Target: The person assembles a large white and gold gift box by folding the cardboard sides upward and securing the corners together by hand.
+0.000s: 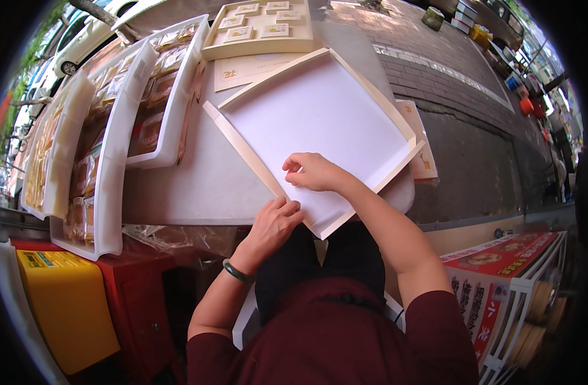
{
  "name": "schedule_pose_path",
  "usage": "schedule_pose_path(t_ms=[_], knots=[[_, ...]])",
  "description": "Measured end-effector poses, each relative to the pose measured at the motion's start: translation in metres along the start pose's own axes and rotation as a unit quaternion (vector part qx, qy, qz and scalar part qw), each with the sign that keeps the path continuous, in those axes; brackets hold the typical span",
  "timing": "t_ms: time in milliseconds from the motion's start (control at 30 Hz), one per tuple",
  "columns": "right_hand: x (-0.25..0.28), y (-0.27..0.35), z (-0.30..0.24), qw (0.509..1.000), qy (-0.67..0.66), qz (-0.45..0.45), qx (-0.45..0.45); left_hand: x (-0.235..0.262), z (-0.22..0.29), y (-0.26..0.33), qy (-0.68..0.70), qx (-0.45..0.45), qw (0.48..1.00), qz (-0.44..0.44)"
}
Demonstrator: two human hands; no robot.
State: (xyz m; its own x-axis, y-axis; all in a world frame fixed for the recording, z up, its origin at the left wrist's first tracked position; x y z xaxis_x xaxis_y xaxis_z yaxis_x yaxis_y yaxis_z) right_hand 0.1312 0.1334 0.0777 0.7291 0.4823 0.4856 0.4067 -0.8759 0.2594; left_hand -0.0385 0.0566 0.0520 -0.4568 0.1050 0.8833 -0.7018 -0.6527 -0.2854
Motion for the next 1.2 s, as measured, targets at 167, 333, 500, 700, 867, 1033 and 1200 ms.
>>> schedule_pose_path(t_ms=[167,333,500,700,867,1033,1200], knots=[[0.029,0.072,0.002,0.995,0.052,0.0,0.084,-0.003,0.0,-0.009,0.021,0.004,0.999,-0.04],[0.014,0.111,0.016,0.969,0.191,-0.014,0.158,0.001,0.013,-0.012,-0.03,0.03,0.994,-0.098],[0.001,0.105,0.032,0.964,0.197,0.016,0.181,0.0,0.02,-0.012,0.021,0.043,0.996,-0.069],[0.005,0.124,0.007,0.969,0.17,0.111,0.138,0.006,0.021,-0.017,0.047,0.059,0.993,-0.095],[-0.006,0.154,0.016,0.93,0.303,0.081,0.194,0.0,0.018,-0.015,0.079,0.053,0.992,-0.077],[-0.034,0.152,0.035,0.887,0.362,0.167,0.233,-0.002,0.016,-0.011,0.096,0.039,0.994,-0.042],[-0.041,0.146,0.036,0.876,0.37,0.191,0.242,-0.006,0.012,-0.006,0.107,0.034,0.994,-0.009]])
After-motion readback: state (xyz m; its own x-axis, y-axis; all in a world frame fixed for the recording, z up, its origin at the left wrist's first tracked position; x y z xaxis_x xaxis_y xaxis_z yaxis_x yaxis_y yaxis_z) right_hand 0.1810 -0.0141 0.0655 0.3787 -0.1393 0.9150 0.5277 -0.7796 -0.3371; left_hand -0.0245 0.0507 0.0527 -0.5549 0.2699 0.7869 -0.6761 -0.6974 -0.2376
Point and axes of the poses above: each hand's wrist, its own y-axis away from the middle knuckle, its own x-axis out of the back of the hand, z = x × y, the point moved 2 cm from there along -y, towards the middle knuckle, and after that the axes turned 6 degrees about x, right-handed, at the moved point
